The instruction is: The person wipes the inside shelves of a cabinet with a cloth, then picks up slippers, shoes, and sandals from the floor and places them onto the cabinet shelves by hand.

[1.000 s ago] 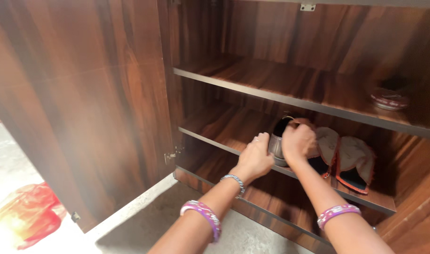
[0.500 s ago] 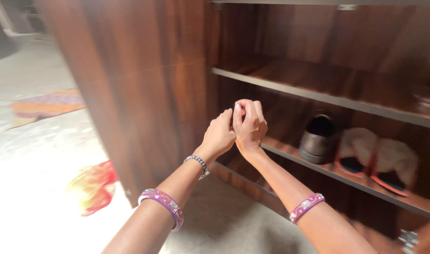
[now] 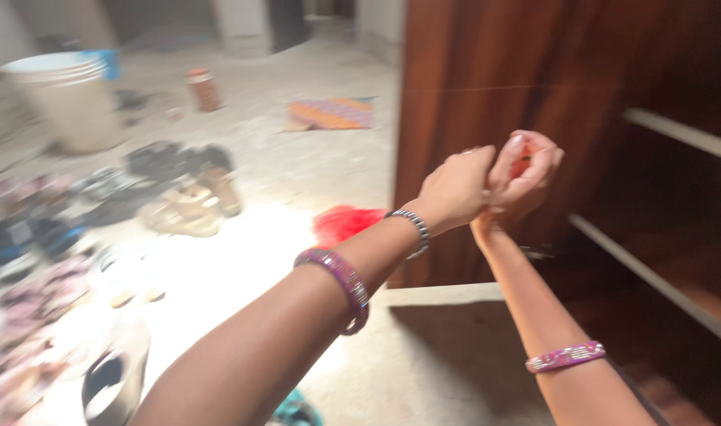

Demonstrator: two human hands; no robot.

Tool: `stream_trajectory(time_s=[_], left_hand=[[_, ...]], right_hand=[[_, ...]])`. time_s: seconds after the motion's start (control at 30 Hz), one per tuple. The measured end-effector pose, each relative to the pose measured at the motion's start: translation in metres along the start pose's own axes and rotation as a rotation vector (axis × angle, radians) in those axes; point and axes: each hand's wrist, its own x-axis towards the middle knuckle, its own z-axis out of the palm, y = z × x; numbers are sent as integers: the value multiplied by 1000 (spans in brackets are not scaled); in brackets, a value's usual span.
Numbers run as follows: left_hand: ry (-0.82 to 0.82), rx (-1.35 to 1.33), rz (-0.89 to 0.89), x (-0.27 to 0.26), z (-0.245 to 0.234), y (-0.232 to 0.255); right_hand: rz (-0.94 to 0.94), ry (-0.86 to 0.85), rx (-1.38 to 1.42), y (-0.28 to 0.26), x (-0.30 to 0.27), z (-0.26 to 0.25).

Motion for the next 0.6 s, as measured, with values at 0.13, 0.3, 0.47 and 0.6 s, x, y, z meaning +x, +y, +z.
stream_trajectory(time_s=[0.13,0.3,0.47,0.6], left_hand=[[51,70,-6,-12,-17,-22],[127,23,-24,-35,-32,-55],[38,10,-193,-75,-88,-95],[74,46,-210,-125,-135,-148]], right_hand=[[-26,-66,76,-21,-20,19],[-184,-231,52,-50,-37,30],[-176,-419,92,-105,-65,58],[-261,-547,127,-142,-106,98]])
